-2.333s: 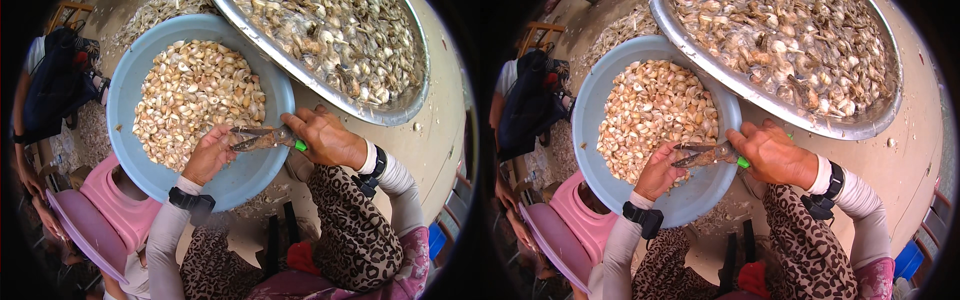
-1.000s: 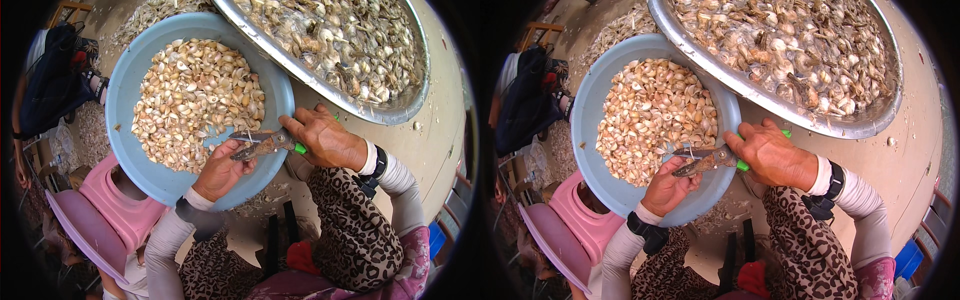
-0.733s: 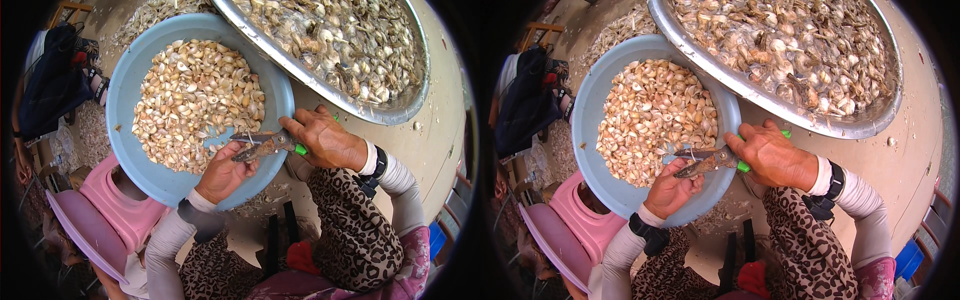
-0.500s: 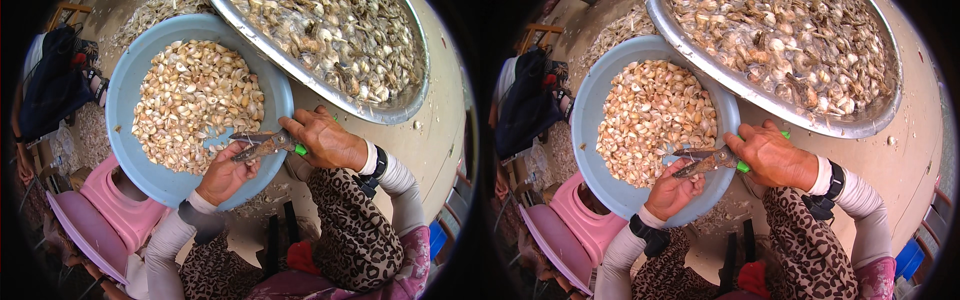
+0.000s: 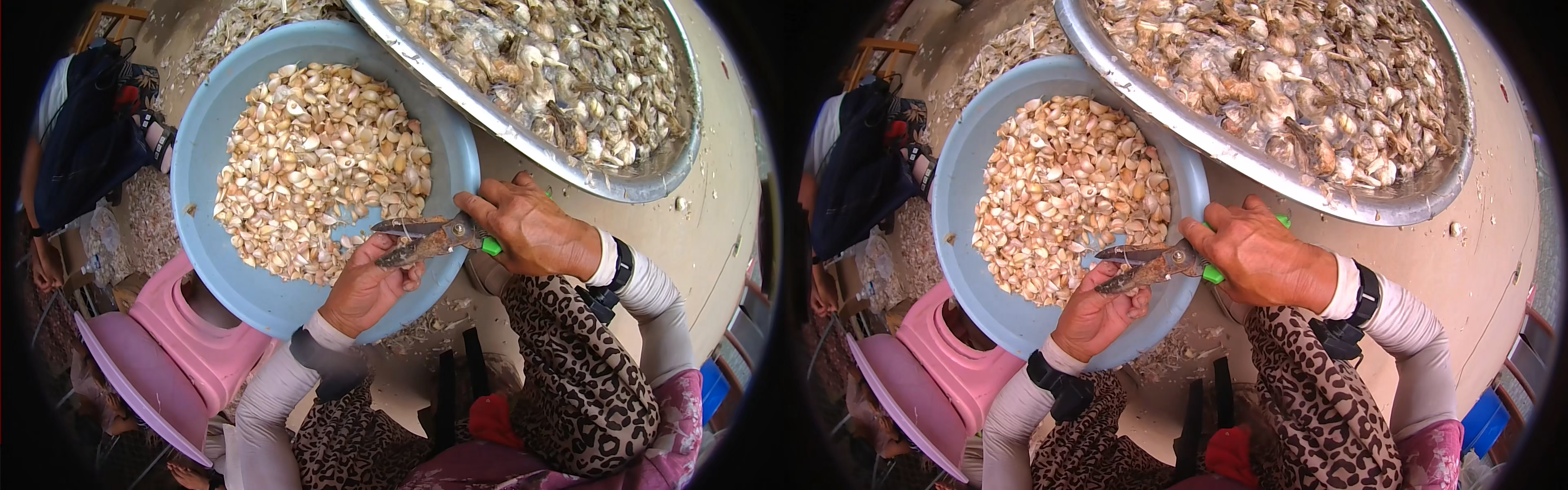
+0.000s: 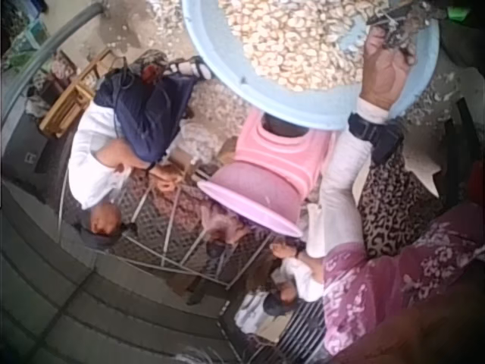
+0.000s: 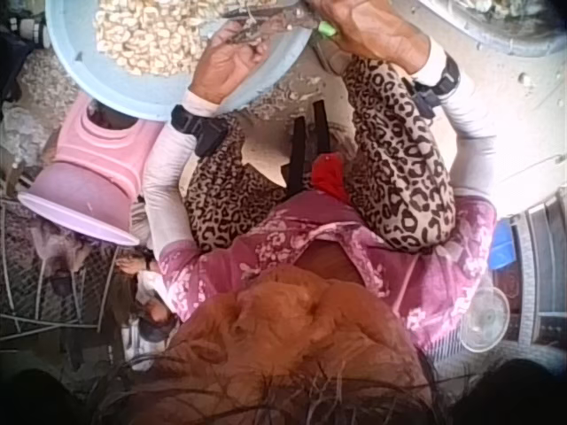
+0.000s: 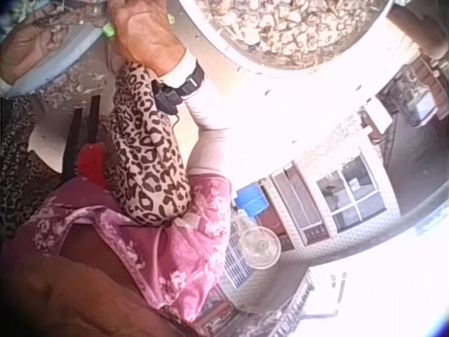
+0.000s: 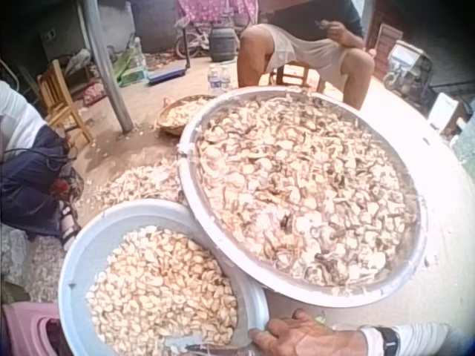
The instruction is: Trimming the ends off of garlic cloves using a pair of clippers.
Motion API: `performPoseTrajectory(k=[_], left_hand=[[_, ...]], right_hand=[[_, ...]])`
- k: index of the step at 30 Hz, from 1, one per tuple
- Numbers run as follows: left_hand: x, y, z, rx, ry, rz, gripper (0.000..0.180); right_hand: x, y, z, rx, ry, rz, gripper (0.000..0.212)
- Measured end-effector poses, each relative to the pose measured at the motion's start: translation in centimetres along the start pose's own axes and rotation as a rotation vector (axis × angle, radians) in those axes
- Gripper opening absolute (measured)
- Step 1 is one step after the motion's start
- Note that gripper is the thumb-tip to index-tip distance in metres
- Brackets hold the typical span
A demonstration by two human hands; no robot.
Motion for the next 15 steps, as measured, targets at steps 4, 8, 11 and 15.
performPoseTrajectory(k=[4, 8, 11, 15], left_hand=[[-0.1, 0.1, 0.0, -0.003, 0.012, -0.014, 0.035], [-0.2, 0.1, 0.1, 0.021, 0.027, -0.02, 0.033], [0.0, -0.4, 0.4, 0.068, 0.034, -0.011, 0.028], [1.0, 0.3, 1.6, 0.127, 0.059, -0.09, 0.019]], right_hand=[[0.0, -0.3, 0.1, 0.023, 0.004, -0.001, 0.059], [-0.1, -0.2, 0.1, 0.038, 0.014, 0.007, 0.056], [0.0, -0.1, 0.2, 0.12, -0.025, -0.037, 0.051], [0.2, -1.2, 0.7, 0.318, -0.043, 0.011, 0.046]])
Point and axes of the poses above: each hand's wrist, its own x-axis towards the middle knuckle, its own y-axis out of the back of the hand, z = x × y, the point moved 3 cm from there along x, towards the middle knuckle, and after that the axes turned 11 degrees about -x, right-handed, at the moved point
